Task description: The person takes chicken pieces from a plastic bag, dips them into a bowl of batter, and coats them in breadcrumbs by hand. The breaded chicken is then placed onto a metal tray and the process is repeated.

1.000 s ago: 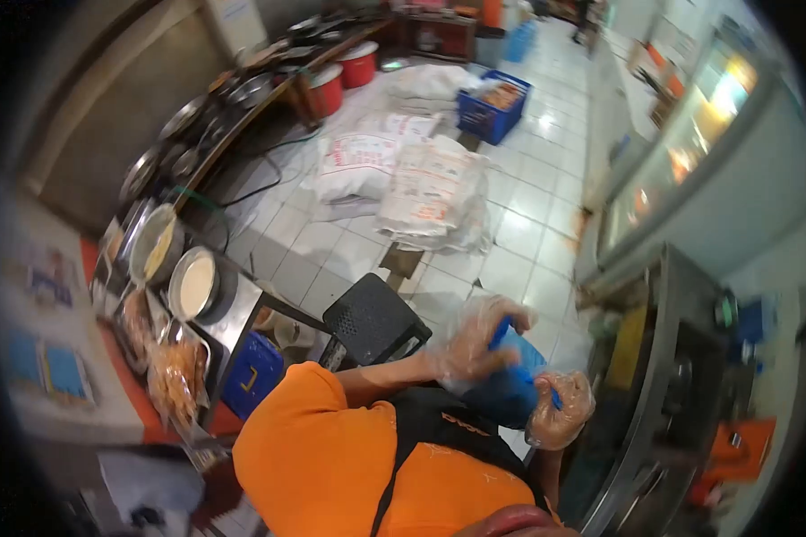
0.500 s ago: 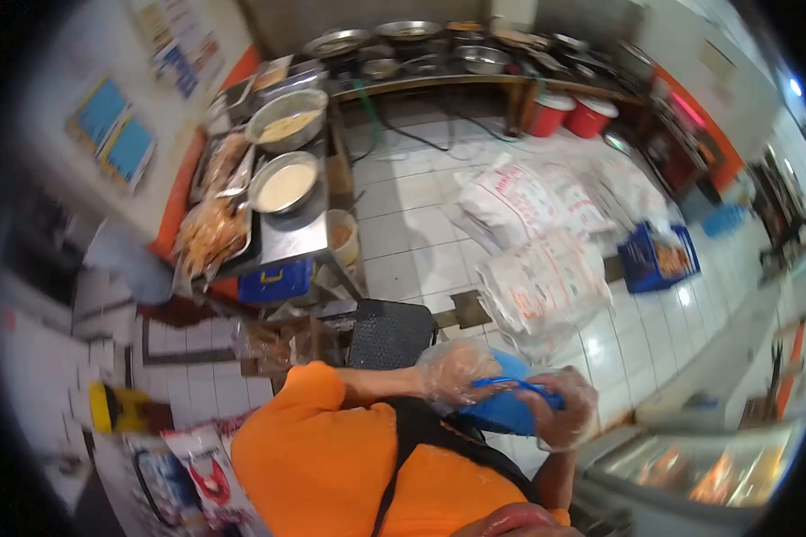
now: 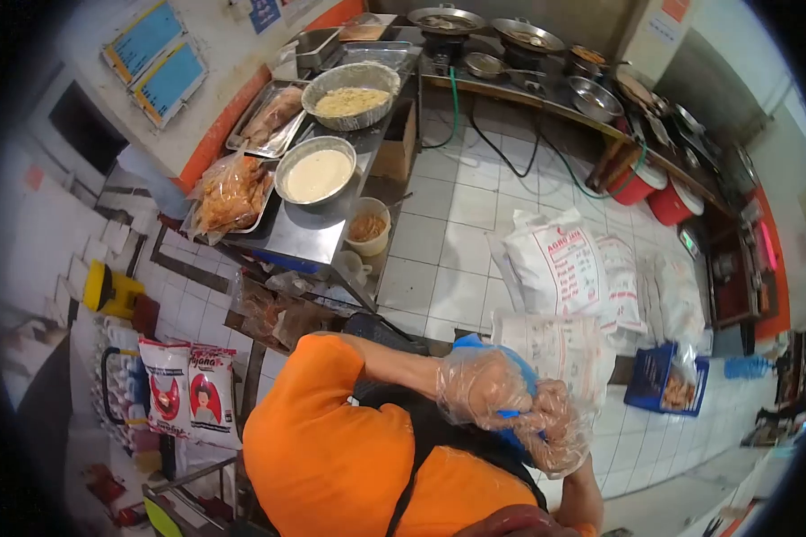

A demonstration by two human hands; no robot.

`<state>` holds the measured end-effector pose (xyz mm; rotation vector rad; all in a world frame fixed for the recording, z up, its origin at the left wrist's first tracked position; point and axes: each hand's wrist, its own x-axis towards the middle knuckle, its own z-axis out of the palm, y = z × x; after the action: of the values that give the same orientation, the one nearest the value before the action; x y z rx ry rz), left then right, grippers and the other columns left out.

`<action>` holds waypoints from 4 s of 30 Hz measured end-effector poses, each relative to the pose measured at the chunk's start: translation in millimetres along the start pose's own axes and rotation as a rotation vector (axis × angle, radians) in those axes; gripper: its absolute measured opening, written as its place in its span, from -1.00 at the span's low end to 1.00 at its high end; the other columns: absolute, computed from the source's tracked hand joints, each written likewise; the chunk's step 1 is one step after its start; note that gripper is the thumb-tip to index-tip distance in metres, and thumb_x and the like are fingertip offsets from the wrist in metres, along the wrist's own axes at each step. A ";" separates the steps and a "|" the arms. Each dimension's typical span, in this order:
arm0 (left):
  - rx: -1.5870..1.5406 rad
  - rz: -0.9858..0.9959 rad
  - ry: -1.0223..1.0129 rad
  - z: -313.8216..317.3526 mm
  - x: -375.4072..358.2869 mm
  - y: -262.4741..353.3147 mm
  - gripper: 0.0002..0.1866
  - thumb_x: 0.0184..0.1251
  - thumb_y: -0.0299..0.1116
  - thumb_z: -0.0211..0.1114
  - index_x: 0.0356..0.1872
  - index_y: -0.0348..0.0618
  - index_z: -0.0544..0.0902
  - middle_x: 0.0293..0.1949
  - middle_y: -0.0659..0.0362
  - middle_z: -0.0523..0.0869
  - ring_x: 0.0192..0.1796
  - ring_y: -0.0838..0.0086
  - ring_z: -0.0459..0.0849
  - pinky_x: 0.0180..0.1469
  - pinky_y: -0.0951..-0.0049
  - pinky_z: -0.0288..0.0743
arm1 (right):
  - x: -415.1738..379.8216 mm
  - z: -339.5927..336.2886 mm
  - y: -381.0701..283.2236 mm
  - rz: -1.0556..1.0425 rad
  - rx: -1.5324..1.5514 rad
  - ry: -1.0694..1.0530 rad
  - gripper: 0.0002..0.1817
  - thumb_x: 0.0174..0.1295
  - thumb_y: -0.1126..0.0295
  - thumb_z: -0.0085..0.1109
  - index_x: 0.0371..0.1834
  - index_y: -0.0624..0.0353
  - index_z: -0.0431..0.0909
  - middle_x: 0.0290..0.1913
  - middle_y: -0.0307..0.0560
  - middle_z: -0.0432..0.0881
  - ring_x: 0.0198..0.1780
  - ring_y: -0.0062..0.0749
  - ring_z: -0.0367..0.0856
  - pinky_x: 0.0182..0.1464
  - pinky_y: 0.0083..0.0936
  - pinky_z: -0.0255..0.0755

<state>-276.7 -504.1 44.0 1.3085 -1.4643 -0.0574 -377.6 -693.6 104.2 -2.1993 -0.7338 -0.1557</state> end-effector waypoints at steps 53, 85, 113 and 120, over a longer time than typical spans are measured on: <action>0.837 -1.252 1.206 -628.7 83.3 -258.9 -0.78 -0.04 -0.29 0.46 -0.47 -0.15 0.61 -0.29 -0.02 0.63 -0.19 0.04 0.62 -0.16 0.20 0.47 | 924.8 210.5 445.3 0.115 1.644 -1.605 -0.20 0.14 -0.16 0.36 0.28 0.17 0.37 0.30 0.11 0.42 0.29 -0.05 0.51 0.31 -0.16 0.43; -0.204 -2.428 1.611 -684.3 34.2 -273.0 -0.57 0.42 -0.10 0.31 0.17 -0.14 0.66 -0.20 0.19 0.71 -0.29 0.50 0.56 -0.29 0.41 0.48 | 892.4 249.0 468.4 1.744 1.732 -1.875 -0.13 0.15 -0.08 0.33 0.47 0.08 0.27 0.37 0.04 0.48 0.30 -0.04 0.54 0.36 0.07 0.41; -0.174 -1.555 2.488 -659.4 -17.0 -348.1 -0.29 0.45 0.03 0.27 0.41 -0.27 0.33 0.25 0.02 0.58 0.21 0.30 0.61 0.32 0.24 0.49 | 911.6 253.4 456.6 1.382 1.405 -1.809 -0.42 0.25 0.10 0.27 0.25 0.22 0.48 0.03 0.05 0.69 -0.02 -0.21 0.72 0.12 -0.20 0.59; -0.037 -1.460 2.634 -668.5 -14.2 -338.2 -0.25 0.45 -0.01 0.28 0.46 -0.22 0.20 0.24 -0.01 0.56 0.26 0.27 0.57 0.34 0.18 0.49 | 936.8 230.2 465.3 1.633 1.358 -1.904 -0.20 0.21 -0.09 0.25 0.44 0.07 0.29 0.27 0.00 0.56 0.20 -0.13 0.62 0.33 0.03 0.41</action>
<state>421.3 -233.2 72.1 0.8212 1.6712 0.4831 623.2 -340.8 -40.4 -0.3766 0.4191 2.4471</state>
